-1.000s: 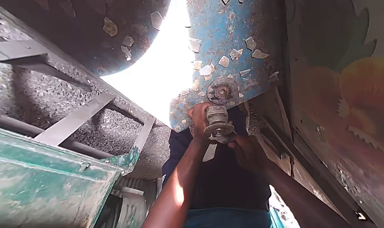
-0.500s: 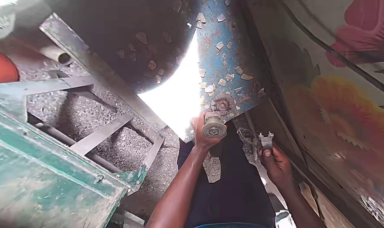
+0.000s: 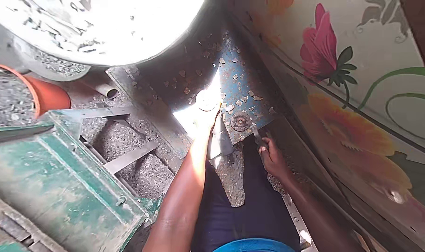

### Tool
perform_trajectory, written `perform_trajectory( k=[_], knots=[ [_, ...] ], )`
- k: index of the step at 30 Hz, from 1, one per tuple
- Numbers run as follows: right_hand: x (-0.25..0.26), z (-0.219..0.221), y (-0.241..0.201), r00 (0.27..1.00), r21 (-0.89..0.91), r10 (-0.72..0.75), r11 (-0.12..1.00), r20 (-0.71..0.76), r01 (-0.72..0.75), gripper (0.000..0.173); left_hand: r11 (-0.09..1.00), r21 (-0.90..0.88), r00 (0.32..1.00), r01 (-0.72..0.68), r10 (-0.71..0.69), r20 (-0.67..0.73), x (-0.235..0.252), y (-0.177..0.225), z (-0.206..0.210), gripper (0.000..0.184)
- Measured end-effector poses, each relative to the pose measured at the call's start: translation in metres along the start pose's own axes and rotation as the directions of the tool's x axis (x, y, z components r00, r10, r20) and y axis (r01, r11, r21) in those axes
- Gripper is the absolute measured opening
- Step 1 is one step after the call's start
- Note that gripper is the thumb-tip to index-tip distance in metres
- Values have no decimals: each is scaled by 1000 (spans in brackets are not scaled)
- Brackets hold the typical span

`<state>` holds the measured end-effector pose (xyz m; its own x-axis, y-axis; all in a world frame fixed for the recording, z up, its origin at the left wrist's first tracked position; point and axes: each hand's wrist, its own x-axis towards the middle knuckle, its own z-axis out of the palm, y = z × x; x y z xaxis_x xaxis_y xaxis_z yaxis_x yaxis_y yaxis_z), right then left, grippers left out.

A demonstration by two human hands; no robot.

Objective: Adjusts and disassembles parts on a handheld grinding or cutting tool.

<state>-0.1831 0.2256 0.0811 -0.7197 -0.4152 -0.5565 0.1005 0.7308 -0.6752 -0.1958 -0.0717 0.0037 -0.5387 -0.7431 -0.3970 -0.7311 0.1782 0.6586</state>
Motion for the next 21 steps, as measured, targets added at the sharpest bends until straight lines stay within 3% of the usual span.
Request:
perform_trajectory(
  k=[2,4,8,11,14,17,21],
  knots=[
    [43,2,-19,995,-149,-57,988,-81,45,41,994,111,997,-17,25,-68,-10,11,-10,89],
    [81,2,-42,996,-238,-37,971,-84,16,43,988,151,1000,15,-13,-15,-21,16,-24,87],
    [125,12,-60,988,-327,-112,942,-110,71,51,995,-5,990,-102,102,100,-47,3,-46,81],
    [120,9,-66,991,-410,-106,910,-85,62,53,996,-48,974,-81,89,208,-68,-7,-58,85],
    [82,-1,-60,992,-436,-101,898,-81,56,52,995,104,946,1,-35,322,-96,-7,-80,73],
    [9,-13,-33,996,-412,-89,906,25,91,48,983,175,911,-50,-26,411,-135,-34,-114,65],
    [-128,-9,14,950,-467,160,884,269,-17,46,989,145,879,-29,-44,474,-197,-105,-165,79]
  ],
)
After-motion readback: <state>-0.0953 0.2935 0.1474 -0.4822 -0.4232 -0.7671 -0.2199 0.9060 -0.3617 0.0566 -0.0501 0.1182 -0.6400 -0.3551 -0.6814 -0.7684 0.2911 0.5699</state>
